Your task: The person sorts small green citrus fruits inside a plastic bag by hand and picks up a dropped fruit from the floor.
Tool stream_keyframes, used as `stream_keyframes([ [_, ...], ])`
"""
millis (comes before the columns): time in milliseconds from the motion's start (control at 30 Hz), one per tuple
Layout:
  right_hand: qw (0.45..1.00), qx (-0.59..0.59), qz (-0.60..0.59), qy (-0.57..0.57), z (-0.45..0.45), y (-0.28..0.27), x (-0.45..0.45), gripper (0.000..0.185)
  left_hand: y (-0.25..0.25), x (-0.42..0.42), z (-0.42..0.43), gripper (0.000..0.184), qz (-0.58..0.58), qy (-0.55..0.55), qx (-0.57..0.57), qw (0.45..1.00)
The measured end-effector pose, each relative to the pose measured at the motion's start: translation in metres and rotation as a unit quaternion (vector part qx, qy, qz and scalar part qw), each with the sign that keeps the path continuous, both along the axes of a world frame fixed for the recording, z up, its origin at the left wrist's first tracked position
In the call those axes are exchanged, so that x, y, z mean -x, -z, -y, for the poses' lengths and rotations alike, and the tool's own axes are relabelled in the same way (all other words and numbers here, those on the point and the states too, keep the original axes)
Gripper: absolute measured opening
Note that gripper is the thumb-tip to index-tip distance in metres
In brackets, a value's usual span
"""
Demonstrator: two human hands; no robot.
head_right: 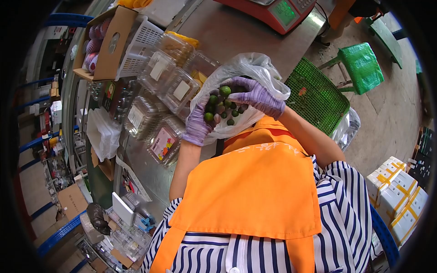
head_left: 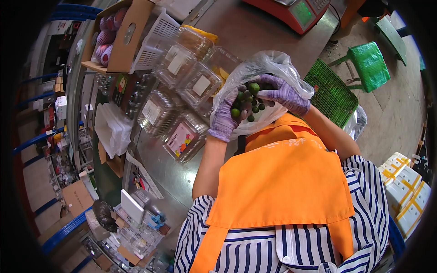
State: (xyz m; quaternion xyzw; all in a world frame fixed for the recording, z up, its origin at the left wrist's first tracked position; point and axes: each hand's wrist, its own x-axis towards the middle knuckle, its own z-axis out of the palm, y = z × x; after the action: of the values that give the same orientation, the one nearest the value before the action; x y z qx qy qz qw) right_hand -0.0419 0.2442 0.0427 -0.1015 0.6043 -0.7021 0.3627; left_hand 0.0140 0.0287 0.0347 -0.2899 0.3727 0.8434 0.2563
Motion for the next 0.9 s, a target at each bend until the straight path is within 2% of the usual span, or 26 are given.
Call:
stream_keyframes([
  [33,0.999,0.029,0.016,0.024,0.003,-0.005,-0.003,0.039,-0.008,-0.002,-0.004,0.028,-0.024,0.019,0.044,0.999],
  [100,0.981,-0.018,-0.192,0.03,0.007,0.013,-0.005,0.037,-0.022,-0.004,-0.015,0.028,-0.073,0.057,0.133,0.987],
  [133,0.954,-0.042,-0.294,0.032,0.009,0.019,-0.005,0.036,-0.021,-0.004,-0.016,0.029,-0.08,0.059,0.13,0.987],
  [200,0.965,-0.028,-0.259,0.036,0.01,0.017,-0.008,0.034,-0.015,-0.003,-0.017,0.03,-0.095,0.063,0.123,0.986],
  [267,0.973,0.007,-0.224,0.056,0.013,0.016,-0.011,0.033,-0.008,-0.003,-0.012,0.029,-0.158,0.074,0.152,0.973],
  [367,0.999,0.032,-0.01,0.041,0.005,0.005,-0.008,0.032,-0.006,-0.005,-0.012,0.031,-0.216,0.055,0.198,0.955],
  [500,0.994,0.089,0.067,0.02,0.002,0.017,-0.006,0.034,-0.009,-0.006,-0.015,0.036,-0.244,0.029,0.225,0.943],
  [600,0.986,0.115,0.119,0.027,0.003,0.019,-0.008,0.034,-0.016,-0.006,-0.015,0.034,-0.243,0.051,0.251,0.935],
  [667,0.982,0.116,0.146,0.037,0.008,0.013,-0.008,0.034,-0.017,-0.007,-0.024,0.03,-0.291,0.018,0.234,0.928],
  [700,0.98,0.116,0.152,0.056,0.017,0.022,-0.01,0.035,-0.015,-0.004,-0.024,0.025,-0.309,0.068,0.35,0.882],
  [733,0.969,0.111,0.221,0.027,0.013,0.026,-0.011,0.036,-0.017,-0.004,-0.028,0.022,-0.325,0.063,0.398,0.856],
  [767,0.95,0.168,0.261,0.032,0.018,0.022,-0.015,0.037,-0.023,-0.003,-0.033,0.022,-0.36,0.06,0.452,0.814],
  [800,0.901,0.222,0.369,0.051,0.025,0.059,-0.017,0.035,-0.026,-0.002,-0.038,0.021,-0.393,0.056,0.505,0.767],
  [867,0.828,0.306,0.469,0.039,0.044,0.069,-0.019,0.024,-0.032,0.003,-0.045,0.021,-0.481,0.058,0.594,0.643],
  [900,0.878,0.335,0.341,0.022,0.053,0.052,-0.019,0.021,-0.035,0.004,-0.05,0.021,-0.526,0.046,0.625,0.575],
])
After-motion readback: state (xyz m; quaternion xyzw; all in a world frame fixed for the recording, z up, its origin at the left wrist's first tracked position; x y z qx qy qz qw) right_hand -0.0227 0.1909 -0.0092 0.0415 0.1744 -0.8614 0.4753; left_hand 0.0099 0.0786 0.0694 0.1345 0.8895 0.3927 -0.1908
